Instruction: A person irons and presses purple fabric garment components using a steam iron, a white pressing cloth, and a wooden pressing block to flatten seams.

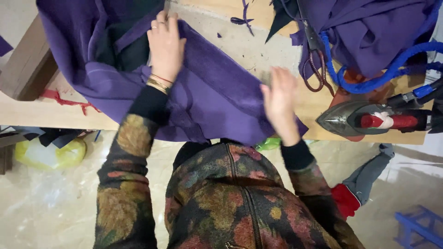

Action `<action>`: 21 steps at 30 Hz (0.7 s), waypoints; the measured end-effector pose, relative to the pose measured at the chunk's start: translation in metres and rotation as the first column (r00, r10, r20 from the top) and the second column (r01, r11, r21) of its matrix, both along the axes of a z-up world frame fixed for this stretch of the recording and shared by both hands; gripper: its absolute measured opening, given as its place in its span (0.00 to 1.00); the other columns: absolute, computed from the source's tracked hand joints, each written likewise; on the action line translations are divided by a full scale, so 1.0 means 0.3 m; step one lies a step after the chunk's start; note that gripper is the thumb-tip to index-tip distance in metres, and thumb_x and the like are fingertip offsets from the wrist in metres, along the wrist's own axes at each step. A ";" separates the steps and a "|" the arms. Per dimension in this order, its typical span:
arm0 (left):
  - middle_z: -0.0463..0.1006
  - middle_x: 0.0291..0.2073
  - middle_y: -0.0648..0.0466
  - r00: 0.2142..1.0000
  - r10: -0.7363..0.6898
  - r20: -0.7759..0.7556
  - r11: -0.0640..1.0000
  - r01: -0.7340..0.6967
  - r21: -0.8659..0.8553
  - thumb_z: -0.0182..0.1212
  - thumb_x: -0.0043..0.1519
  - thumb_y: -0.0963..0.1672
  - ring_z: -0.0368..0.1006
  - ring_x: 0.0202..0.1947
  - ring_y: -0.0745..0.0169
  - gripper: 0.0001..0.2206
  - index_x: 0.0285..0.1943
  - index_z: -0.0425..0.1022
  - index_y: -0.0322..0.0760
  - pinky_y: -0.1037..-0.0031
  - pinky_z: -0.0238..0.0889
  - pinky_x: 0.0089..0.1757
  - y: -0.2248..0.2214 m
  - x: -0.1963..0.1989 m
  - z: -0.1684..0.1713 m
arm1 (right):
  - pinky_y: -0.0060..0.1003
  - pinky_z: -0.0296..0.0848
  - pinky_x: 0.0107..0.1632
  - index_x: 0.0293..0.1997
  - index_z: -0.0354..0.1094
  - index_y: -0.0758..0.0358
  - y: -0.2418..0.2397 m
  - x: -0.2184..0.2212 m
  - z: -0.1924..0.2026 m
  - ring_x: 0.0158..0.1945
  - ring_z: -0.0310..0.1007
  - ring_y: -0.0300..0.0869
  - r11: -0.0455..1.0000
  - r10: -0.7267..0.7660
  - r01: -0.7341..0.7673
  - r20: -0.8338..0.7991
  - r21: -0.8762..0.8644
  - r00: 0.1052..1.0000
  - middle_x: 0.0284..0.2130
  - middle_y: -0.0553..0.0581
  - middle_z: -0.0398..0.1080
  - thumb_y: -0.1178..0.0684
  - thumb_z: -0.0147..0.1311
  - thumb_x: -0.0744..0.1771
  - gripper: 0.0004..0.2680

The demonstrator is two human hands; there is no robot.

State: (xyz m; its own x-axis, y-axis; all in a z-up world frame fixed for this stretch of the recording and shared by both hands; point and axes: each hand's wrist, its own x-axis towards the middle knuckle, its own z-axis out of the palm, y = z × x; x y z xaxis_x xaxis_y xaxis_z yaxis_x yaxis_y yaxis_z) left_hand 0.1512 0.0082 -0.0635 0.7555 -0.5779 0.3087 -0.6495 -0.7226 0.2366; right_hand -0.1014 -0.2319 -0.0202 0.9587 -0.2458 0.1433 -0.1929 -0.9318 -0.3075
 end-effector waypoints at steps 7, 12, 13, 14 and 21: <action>0.54 0.78 0.47 0.873 -0.481 -0.086 0.877 0.477 -0.057 0.32 0.75 0.54 0.49 0.77 0.51 0.28 0.79 0.56 0.36 0.41 0.33 0.66 -0.102 -0.251 -0.032 | 0.63 0.32 0.77 0.79 0.38 0.69 0.270 0.167 -0.147 0.80 0.32 0.61 0.972 0.135 -0.116 -0.086 0.203 0.987 0.77 0.71 0.37 0.51 0.53 0.72 0.28; 0.47 0.80 0.52 0.864 -0.494 -0.096 0.868 0.496 -0.003 0.37 0.73 0.57 0.41 0.79 0.55 0.31 0.82 0.52 0.41 0.48 0.27 0.70 -0.027 -0.286 -0.083 | 0.58 0.27 0.77 0.79 0.38 0.68 0.279 0.117 -0.176 0.80 0.31 0.57 0.973 0.218 -0.204 -0.132 0.109 0.967 0.77 0.72 0.37 0.42 0.58 0.70 0.33; 0.48 0.80 0.52 0.862 -0.499 -0.090 0.865 0.501 0.011 0.37 0.73 0.58 0.42 0.79 0.55 0.31 0.81 0.53 0.42 0.47 0.28 0.70 -0.019 -0.289 -0.081 | 0.58 0.28 0.78 0.79 0.39 0.67 0.279 0.104 -0.179 0.80 0.31 0.57 0.970 0.228 -0.215 -0.130 0.112 0.965 0.77 0.71 0.37 0.41 0.57 0.70 0.32; 0.49 0.80 0.52 0.862 -0.501 -0.078 0.863 0.504 0.024 0.37 0.72 0.58 0.43 0.79 0.55 0.31 0.81 0.53 0.43 0.47 0.29 0.70 -0.016 -0.281 -0.078 | 0.57 0.30 0.78 0.79 0.39 0.66 0.273 0.104 -0.181 0.80 0.31 0.57 0.967 0.241 -0.228 -0.124 0.110 0.963 0.77 0.70 0.36 0.40 0.55 0.70 0.32; 0.53 0.79 0.58 0.895 -0.436 -0.091 0.900 0.436 -0.024 0.37 0.71 0.61 0.46 0.78 0.59 0.31 0.81 0.56 0.51 0.40 0.25 0.68 -0.079 -0.244 -0.096 | 0.56 0.31 0.78 0.80 0.40 0.59 0.237 0.132 -0.199 0.80 0.31 0.57 0.981 0.174 -0.159 -0.134 0.112 0.976 0.78 0.68 0.36 0.36 0.50 0.71 0.31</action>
